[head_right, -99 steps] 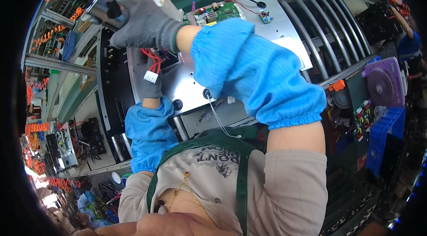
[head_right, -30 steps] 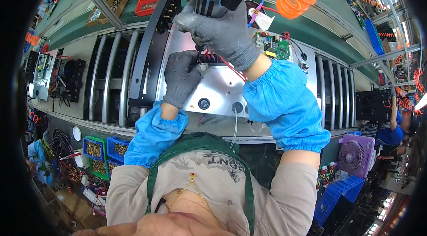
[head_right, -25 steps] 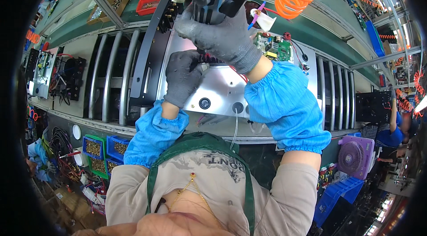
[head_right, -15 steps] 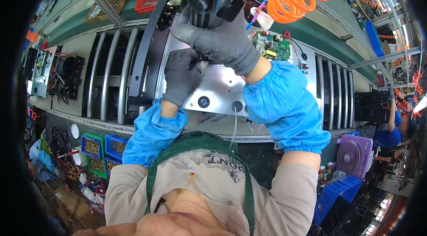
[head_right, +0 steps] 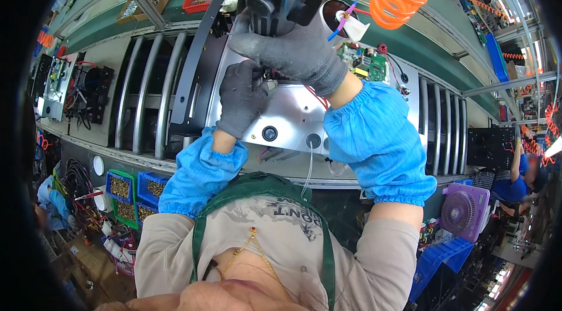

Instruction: The person assembles an electronic device by connecting wires to a circuit board and securing components with a power drill. They handle a white cylindrical component and a black rectangular box, using a red-handled tool to manipulate parts and a drill to fasten screws.

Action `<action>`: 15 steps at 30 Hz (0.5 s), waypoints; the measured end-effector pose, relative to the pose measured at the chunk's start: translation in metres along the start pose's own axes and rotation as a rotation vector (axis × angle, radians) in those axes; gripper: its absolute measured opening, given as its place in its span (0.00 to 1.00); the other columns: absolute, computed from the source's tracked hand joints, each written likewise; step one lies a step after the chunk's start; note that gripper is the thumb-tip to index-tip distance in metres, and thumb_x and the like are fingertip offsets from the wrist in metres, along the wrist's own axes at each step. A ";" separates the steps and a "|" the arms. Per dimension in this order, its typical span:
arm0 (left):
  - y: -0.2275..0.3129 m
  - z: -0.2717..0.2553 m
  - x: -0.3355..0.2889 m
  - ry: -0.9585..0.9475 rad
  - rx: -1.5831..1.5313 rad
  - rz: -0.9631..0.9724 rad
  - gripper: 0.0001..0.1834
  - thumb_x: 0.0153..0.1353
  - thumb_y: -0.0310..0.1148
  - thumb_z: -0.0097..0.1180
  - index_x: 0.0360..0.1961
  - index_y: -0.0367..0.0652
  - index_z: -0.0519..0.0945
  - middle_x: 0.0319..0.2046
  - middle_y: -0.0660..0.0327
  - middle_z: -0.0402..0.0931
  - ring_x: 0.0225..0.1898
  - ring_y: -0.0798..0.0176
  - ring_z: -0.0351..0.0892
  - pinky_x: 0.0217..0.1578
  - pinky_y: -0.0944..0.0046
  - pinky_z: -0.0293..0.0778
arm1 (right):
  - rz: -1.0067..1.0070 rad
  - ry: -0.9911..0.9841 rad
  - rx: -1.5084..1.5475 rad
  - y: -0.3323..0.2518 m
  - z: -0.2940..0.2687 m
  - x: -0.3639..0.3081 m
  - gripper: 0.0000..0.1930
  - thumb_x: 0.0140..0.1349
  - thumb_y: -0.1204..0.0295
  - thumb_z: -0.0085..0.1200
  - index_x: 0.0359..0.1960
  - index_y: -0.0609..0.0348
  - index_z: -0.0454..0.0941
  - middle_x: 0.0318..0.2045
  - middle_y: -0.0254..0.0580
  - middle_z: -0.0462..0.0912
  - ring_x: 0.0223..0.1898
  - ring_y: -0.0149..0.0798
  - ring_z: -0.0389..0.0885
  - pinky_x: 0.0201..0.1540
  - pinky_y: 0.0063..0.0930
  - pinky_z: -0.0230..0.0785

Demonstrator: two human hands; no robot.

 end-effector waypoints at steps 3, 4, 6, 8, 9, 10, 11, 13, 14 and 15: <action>-0.001 0.001 -0.002 0.033 -0.016 0.040 0.26 0.45 0.39 0.66 0.46 0.48 0.71 0.39 0.60 0.75 0.44 0.53 0.71 0.44 0.53 0.68 | 0.096 0.049 -0.014 0.009 0.001 0.008 0.09 0.46 0.73 0.65 0.29 0.60 0.78 0.23 0.32 0.79 0.24 0.23 0.76 0.27 0.20 0.70; 0.001 -0.001 -0.002 0.034 -0.031 0.042 0.27 0.45 0.38 0.66 0.47 0.48 0.71 0.39 0.60 0.75 0.45 0.53 0.71 0.44 0.53 0.68 | 0.049 0.139 0.001 0.011 -0.001 0.011 0.09 0.45 0.73 0.64 0.27 0.60 0.78 0.20 0.32 0.78 0.19 0.23 0.74 0.22 0.19 0.67; 0.007 -0.006 -0.002 0.037 -0.060 0.046 0.28 0.44 0.37 0.67 0.47 0.47 0.70 0.39 0.61 0.75 0.45 0.53 0.70 0.44 0.53 0.67 | 0.064 0.146 0.081 0.015 -0.011 0.020 0.09 0.45 0.74 0.64 0.27 0.63 0.78 0.19 0.35 0.78 0.15 0.24 0.71 0.18 0.20 0.64; 0.003 -0.002 -0.002 0.051 -0.118 0.065 0.31 0.41 0.31 0.69 0.49 0.44 0.71 0.39 0.59 0.75 0.44 0.55 0.73 0.45 0.56 0.70 | 0.028 0.185 0.184 0.013 -0.018 0.022 0.09 0.49 0.74 0.63 0.30 0.66 0.77 0.19 0.42 0.79 0.13 0.26 0.71 0.16 0.21 0.62; 0.001 -0.001 -0.002 0.058 -0.147 0.075 0.33 0.39 0.28 0.71 0.49 0.43 0.71 0.39 0.58 0.75 0.44 0.55 0.74 0.45 0.58 0.72 | 0.060 0.171 0.231 0.019 -0.021 0.022 0.09 0.50 0.74 0.62 0.30 0.66 0.77 0.20 0.43 0.79 0.13 0.26 0.70 0.16 0.21 0.62; 0.002 -0.001 -0.002 0.053 -0.140 0.078 0.33 0.39 0.28 0.71 0.50 0.43 0.70 0.40 0.58 0.75 0.44 0.56 0.74 0.46 0.58 0.72 | 0.096 0.155 0.278 0.026 -0.027 0.024 0.09 0.51 0.74 0.62 0.31 0.66 0.77 0.20 0.44 0.80 0.13 0.27 0.70 0.16 0.21 0.62; 0.002 -0.002 -0.001 0.048 -0.133 0.082 0.34 0.39 0.29 0.71 0.50 0.43 0.70 0.40 0.58 0.76 0.45 0.56 0.74 0.46 0.59 0.72 | 0.131 0.140 0.325 0.030 -0.030 0.024 0.09 0.52 0.74 0.61 0.31 0.67 0.77 0.21 0.45 0.80 0.13 0.27 0.70 0.15 0.21 0.62; 0.003 -0.002 -0.001 0.044 -0.132 0.074 0.35 0.39 0.29 0.71 0.51 0.43 0.70 0.41 0.58 0.76 0.45 0.56 0.73 0.47 0.59 0.71 | 0.012 0.098 0.247 0.020 -0.031 0.020 0.09 0.51 0.76 0.61 0.32 0.67 0.77 0.21 0.45 0.80 0.13 0.27 0.70 0.16 0.20 0.61; 0.002 -0.001 -0.001 0.045 -0.139 0.061 0.35 0.38 0.29 0.71 0.51 0.43 0.70 0.41 0.57 0.76 0.45 0.56 0.73 0.47 0.59 0.71 | -0.065 0.081 0.199 0.015 -0.028 0.017 0.09 0.51 0.76 0.62 0.32 0.67 0.77 0.21 0.45 0.81 0.14 0.28 0.71 0.16 0.20 0.61; 0.002 -0.001 -0.001 0.045 -0.146 0.049 0.35 0.38 0.29 0.71 0.51 0.43 0.70 0.41 0.57 0.76 0.45 0.56 0.73 0.47 0.59 0.71 | -0.142 0.065 0.150 0.009 -0.025 0.015 0.09 0.50 0.76 0.62 0.31 0.67 0.78 0.21 0.45 0.81 0.14 0.28 0.71 0.16 0.19 0.61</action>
Point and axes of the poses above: each hand's wrist, its own x-axis towards the middle knuckle, its own z-axis out of the palm, y = z × x, the point moved 6 cm from there along x, towards the middle knuckle
